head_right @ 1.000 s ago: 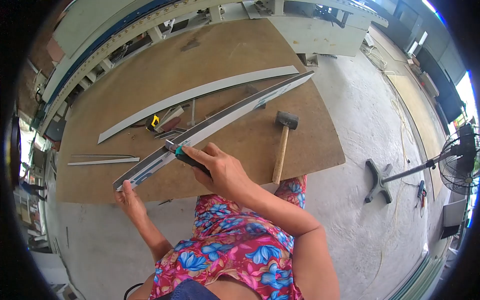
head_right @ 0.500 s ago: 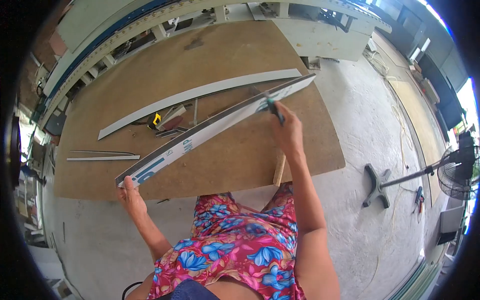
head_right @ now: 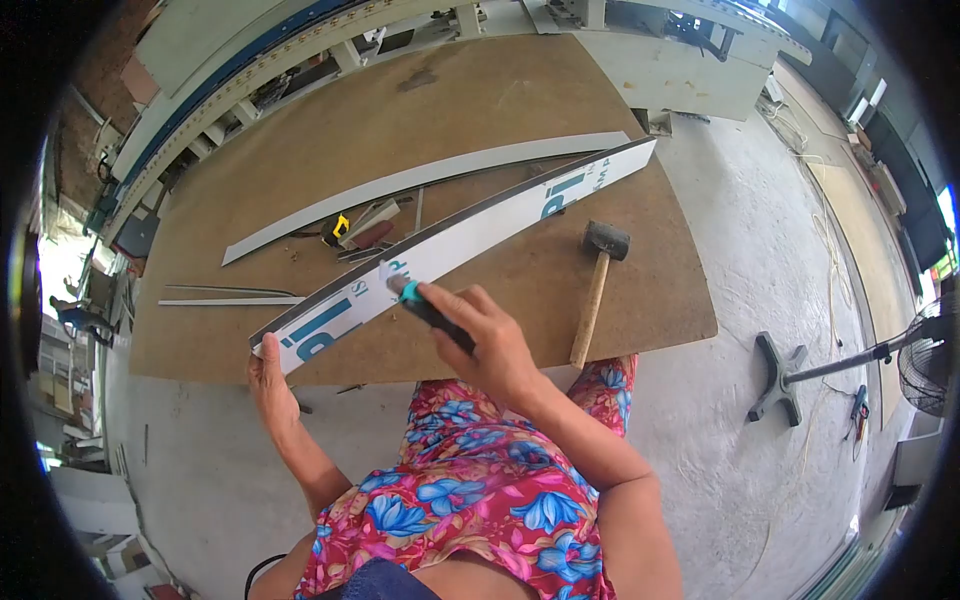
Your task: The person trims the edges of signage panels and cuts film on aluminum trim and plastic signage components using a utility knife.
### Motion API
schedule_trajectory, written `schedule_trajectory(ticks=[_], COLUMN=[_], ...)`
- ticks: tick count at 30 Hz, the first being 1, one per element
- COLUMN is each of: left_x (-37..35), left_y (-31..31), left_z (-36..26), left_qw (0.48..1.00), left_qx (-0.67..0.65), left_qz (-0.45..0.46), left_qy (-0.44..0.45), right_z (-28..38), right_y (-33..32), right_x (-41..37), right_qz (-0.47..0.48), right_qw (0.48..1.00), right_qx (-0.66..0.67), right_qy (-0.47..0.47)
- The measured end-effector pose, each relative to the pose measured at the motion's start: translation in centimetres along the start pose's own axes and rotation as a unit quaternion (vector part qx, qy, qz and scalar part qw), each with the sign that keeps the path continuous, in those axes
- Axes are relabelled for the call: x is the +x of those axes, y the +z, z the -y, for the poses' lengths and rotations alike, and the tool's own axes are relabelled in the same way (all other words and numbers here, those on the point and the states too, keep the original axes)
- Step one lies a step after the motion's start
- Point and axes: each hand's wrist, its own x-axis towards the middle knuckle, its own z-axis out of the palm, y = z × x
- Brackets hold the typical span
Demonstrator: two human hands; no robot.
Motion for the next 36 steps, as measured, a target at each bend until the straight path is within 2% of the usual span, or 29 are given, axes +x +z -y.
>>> schedule_trajectory(ticks=[2,5,8,11,14,17,23,26,29,32,35,36], left_x=[0.4,0.8,0.0,-0.3,0.3,0.3,-0.4,-0.6,-0.5,-0.7,-0.8,-0.7], left_y=[-0.8,-1.8,-1.4,-1.7,-3.3,-3.3,-1.4,-0.5,0.2,0.3,0.9,0.8], left_z=[1.0,2.7,1.7,1.1,2.7,1.5,0.3,-1.0,-1.1,-1.9,-2.4,-2.3], left_qw=[0.999,0.996,0.984,0.984,0.984,0.982,0.986,0.994,0.998,0.994,0.974,0.974], left_qx=[-0.003,-0.022,-0.100,-0.058,0.053,0.123,0.149,0.070,0.036,-0.022,-0.024,-0.025], left_qz=[0.011,0.001,0.001,0.056,0.049,0.102,0.038,0.051,0.013,-0.003,-0.113,-0.106], left_qy=[-0.036,-0.088,-0.148,-0.158,-0.160,-0.103,-0.063,-0.061,-0.054,-0.107,-0.197,-0.200], right_z=[-0.3,-0.2,-0.6,-1.0,-0.9,-0.8,-0.3,-0.3,-0.2,-0.5,-0.7,-0.8], right_y=[0.9,1.7,2.5,3.2,3.7,4.2,5.1,5.6,6.1,6.6,6.1,5.9], right_x=[-0.6,-1.5,-2.2,-2.6,-2.5,-2.7,-3.8,-3.7,-3.1,-2.9,-3.0,-2.9], right_qz=[0.023,0.080,0.104,0.118,0.125,0.131,0.142,0.131,0.122,0.100,0.082,0.077], right_qw=[1.000,0.997,0.994,0.993,0.992,0.991,0.988,0.988,0.988,0.989,0.992,0.993], right_qx=[-0.001,-0.003,0.002,0.005,0.003,-0.010,-0.002,-0.015,-0.020,-0.026,-0.022,-0.019], right_qy=[-0.017,0.010,0.013,0.014,0.006,-0.024,-0.059,-0.082,-0.093,-0.107,-0.097,-0.090])
